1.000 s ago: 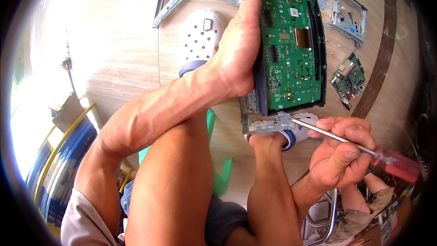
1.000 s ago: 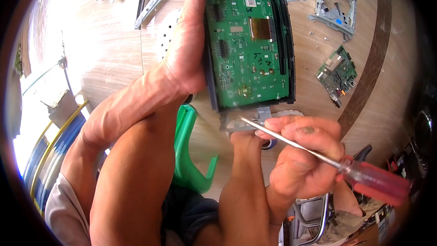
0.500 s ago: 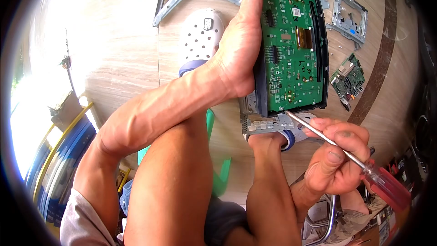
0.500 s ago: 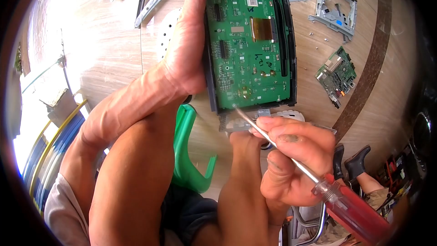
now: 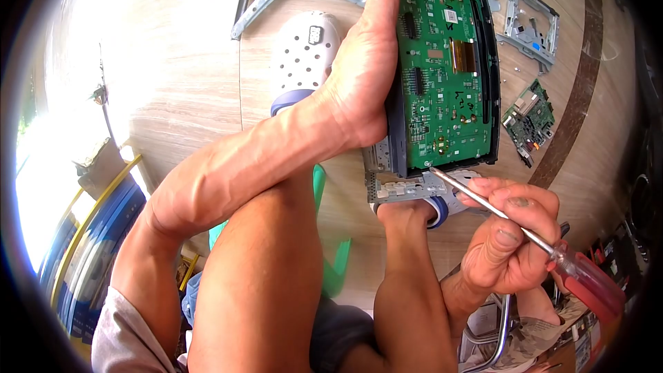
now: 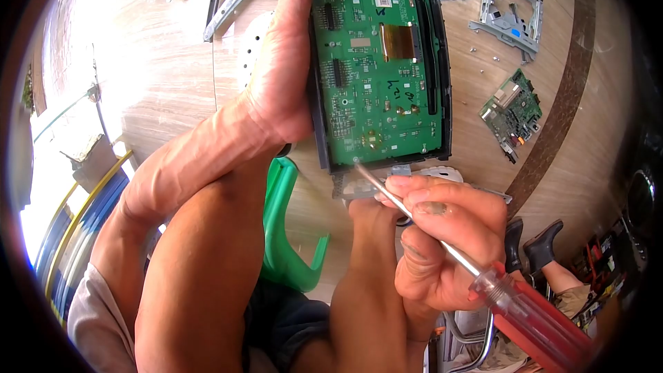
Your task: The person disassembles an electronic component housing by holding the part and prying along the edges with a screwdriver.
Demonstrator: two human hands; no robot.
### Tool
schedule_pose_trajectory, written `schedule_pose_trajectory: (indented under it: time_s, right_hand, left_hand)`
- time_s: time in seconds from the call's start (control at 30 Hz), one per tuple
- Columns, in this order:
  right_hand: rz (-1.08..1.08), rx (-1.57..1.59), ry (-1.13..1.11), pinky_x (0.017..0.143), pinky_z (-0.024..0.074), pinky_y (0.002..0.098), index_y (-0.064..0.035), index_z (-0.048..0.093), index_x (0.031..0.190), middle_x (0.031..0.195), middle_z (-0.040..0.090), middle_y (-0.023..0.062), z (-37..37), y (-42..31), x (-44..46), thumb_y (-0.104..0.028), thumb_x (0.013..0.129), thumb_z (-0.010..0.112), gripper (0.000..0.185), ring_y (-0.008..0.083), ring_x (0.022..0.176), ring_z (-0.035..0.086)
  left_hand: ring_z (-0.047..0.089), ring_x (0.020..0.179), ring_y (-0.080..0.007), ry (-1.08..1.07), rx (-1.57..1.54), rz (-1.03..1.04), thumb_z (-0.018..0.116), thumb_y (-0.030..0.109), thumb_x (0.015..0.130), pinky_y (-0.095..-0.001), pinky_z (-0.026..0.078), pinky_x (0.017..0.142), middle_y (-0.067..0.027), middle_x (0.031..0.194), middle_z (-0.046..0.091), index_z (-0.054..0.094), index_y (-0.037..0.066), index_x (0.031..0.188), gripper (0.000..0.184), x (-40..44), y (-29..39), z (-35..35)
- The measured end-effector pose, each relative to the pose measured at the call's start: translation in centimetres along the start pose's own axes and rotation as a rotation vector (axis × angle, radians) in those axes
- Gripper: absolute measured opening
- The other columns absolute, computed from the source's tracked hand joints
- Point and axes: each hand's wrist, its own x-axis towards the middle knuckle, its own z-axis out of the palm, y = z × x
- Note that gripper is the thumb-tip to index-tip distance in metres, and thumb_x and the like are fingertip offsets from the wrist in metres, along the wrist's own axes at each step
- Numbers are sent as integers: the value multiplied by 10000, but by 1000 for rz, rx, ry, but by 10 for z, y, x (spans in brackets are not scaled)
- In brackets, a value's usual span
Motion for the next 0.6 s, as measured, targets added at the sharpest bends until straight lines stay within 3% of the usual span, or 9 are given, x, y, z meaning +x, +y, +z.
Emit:
schedule_pose_trajectory:
  time_s: [0.27,0.37,0.47,0.6]
  right_hand:
    - [-4,-39,-12,661,670,355,75,568,1053,1018,581,211,1,0,0,-165,1024,610,245,308,829,732]
    - [-52,-113,-22,511,610,348,70,546,1063,913,572,215,2,5,1,-247,1053,559,317,294,704,668]
    - [-48,-47,-78,667,669,353,71,539,1089,1016,580,213,-5,3,2,-162,1026,603,250,302,829,731]
    - [-40,-45,-73,669,668,356,72,529,1099,1014,580,212,-7,3,1,-155,1026,601,249,302,825,729]
  left_hand:
    - [592,1132,-230,1,0,-7,458,571,1036,-415,487,998,-100,1248,632,518,90,1385,597,0,-2,-2]
    - [593,1128,-229,2,0,-10,459,571,1036,-414,488,994,-99,1245,633,519,89,1383,597,0,-1,-3]
    - [595,1125,-229,3,0,-13,460,570,1036,-414,490,991,-99,1243,634,519,89,1382,596,-1,0,-5]
    - [597,1120,-227,3,0,-16,460,570,1036,-413,493,987,-99,1239,635,520,88,1380,595,1,-2,-5]
